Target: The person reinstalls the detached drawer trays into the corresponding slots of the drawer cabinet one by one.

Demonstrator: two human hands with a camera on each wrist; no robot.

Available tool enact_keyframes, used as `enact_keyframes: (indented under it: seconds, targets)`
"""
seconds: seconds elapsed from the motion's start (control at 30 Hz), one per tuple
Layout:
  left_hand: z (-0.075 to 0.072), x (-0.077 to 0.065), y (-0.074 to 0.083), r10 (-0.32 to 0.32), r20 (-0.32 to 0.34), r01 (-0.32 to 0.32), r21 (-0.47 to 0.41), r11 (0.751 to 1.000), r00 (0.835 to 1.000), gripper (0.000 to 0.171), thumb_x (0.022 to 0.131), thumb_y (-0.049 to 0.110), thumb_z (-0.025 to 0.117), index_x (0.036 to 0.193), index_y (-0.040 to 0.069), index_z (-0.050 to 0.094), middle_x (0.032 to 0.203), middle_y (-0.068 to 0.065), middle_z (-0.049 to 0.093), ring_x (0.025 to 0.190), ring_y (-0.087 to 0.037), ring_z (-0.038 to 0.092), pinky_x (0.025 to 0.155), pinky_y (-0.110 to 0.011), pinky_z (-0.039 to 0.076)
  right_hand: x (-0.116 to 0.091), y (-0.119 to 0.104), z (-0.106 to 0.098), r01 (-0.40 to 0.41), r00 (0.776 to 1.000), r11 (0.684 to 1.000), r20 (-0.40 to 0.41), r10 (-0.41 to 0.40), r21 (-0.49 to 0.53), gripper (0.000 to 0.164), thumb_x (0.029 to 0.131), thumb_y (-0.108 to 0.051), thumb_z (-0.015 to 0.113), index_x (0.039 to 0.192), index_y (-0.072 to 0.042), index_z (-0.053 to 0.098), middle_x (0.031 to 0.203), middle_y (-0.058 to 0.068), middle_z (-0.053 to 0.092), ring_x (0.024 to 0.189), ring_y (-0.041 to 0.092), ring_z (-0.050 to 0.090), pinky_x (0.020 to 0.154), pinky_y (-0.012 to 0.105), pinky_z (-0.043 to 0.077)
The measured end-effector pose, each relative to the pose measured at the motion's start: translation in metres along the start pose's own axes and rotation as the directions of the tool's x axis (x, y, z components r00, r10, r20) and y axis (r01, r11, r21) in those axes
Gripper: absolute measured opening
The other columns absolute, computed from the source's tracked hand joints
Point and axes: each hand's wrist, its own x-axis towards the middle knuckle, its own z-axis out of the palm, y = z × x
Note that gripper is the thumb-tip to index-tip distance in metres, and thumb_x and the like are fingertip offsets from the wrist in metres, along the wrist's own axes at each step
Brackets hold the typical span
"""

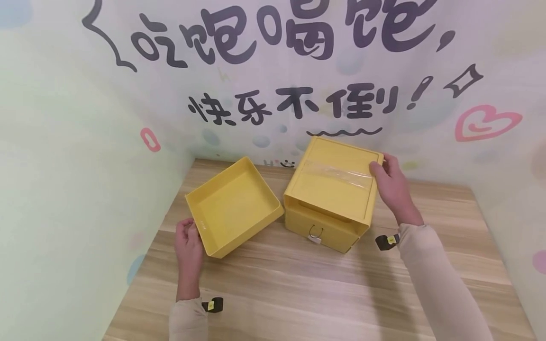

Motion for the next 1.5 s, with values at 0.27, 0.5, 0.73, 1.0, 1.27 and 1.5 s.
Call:
enact_keyframes:
  seconds: [0.27, 0.5, 0.73, 1.0, 1.27, 1.5]
  targets:
    - [0.002, -0.002, 0.003, 0.012, -0.001, -0.012, 0.004, 1.000, 1.000, 0.030, 0.106, 0.023, 0.040, 0.122, 0.000, 0.052, 0.102, -0.001, 0.065, 0.079, -0.001, 0.064, 0.068, -0.017, 0.053, -0.004, 0.004, -0.003, -0.025, 0.999, 1.000, -0.029, 0.024, -0.005, 0.074, 0.102, -0.061, 0.033, 0.157, -0.012, 0.022, 0.153, 0.020, 0.045, 0.130, 0.036, 0.048, 0.115, 0.058, 0.035]
    - [0.006, -0.003, 0.008, 0.033, 0.045, -0.033, -0.007, 0.999, 0.998, 0.030, 0.107, 0.022, 0.043, 0.124, -0.001, 0.052, 0.105, 0.000, 0.065, 0.083, -0.002, 0.065, 0.071, -0.018, 0.054, -0.011, 0.011, -0.008, -0.035, 0.997, 0.999, -0.073, 0.036, 0.018, 0.070, 0.102, -0.055, 0.033, 0.153, -0.008, 0.023, 0.149, 0.023, 0.045, 0.130, 0.035, 0.049, 0.110, 0.053, 0.038]
    - [0.015, -0.001, 0.008, 0.012, 0.114, -0.013, 0.012, 1.000, 0.993, 0.029, 0.108, 0.021, 0.041, 0.127, 0.001, 0.051, 0.110, -0.012, 0.065, 0.081, -0.003, 0.063, 0.071, -0.020, 0.054, -0.021, 0.020, -0.013, -0.015, 0.984, 0.999, -0.176, 0.022, 0.043, 0.054, 0.102, -0.042, 0.039, 0.141, -0.006, 0.029, 0.135, 0.019, 0.047, 0.115, 0.022, 0.052, 0.088, 0.029, 0.043]
    - [0.027, -0.004, 0.013, 0.055, 0.147, -0.058, 0.017, 0.998, 0.988, 0.027, 0.108, 0.021, 0.041, 0.122, 0.000, 0.050, 0.105, -0.013, 0.062, 0.082, -0.009, 0.061, 0.071, -0.021, 0.054, -0.033, 0.026, -0.022, -0.076, 0.957, 0.995, -0.275, 0.090, 0.060, 0.045, 0.100, -0.043, 0.045, 0.130, -0.011, 0.035, 0.113, 0.003, 0.048, 0.094, 0.011, 0.051, 0.078, 0.025, 0.043]
    - [0.040, -0.004, 0.015, 0.071, 0.177, -0.068, -0.024, 0.997, 0.982, 0.023, 0.108, 0.018, 0.042, 0.120, 0.001, 0.050, 0.105, -0.011, 0.062, 0.083, -0.011, 0.061, 0.072, -0.022, 0.054, -0.047, 0.032, -0.026, -0.131, 0.921, 0.985, -0.353, 0.163, 0.112, 0.040, 0.099, -0.043, 0.047, 0.125, -0.013, 0.040, 0.109, -0.002, 0.049, 0.092, 0.009, 0.052, 0.079, 0.024, 0.044]
    - [0.050, -0.006, 0.020, 0.063, 0.219, -0.053, -0.049, 0.997, 0.974, 0.027, 0.108, 0.017, 0.040, 0.125, -0.002, 0.049, 0.113, -0.016, 0.063, 0.088, -0.013, 0.063, 0.075, -0.022, 0.055, -0.060, 0.031, -0.023, -0.144, 0.887, 0.986, -0.432, 0.165, 0.081, 0.032, 0.098, -0.042, 0.048, 0.112, -0.014, 0.041, 0.104, -0.004, 0.041, 0.089, 0.014, 0.045, 0.072, 0.030, 0.041]
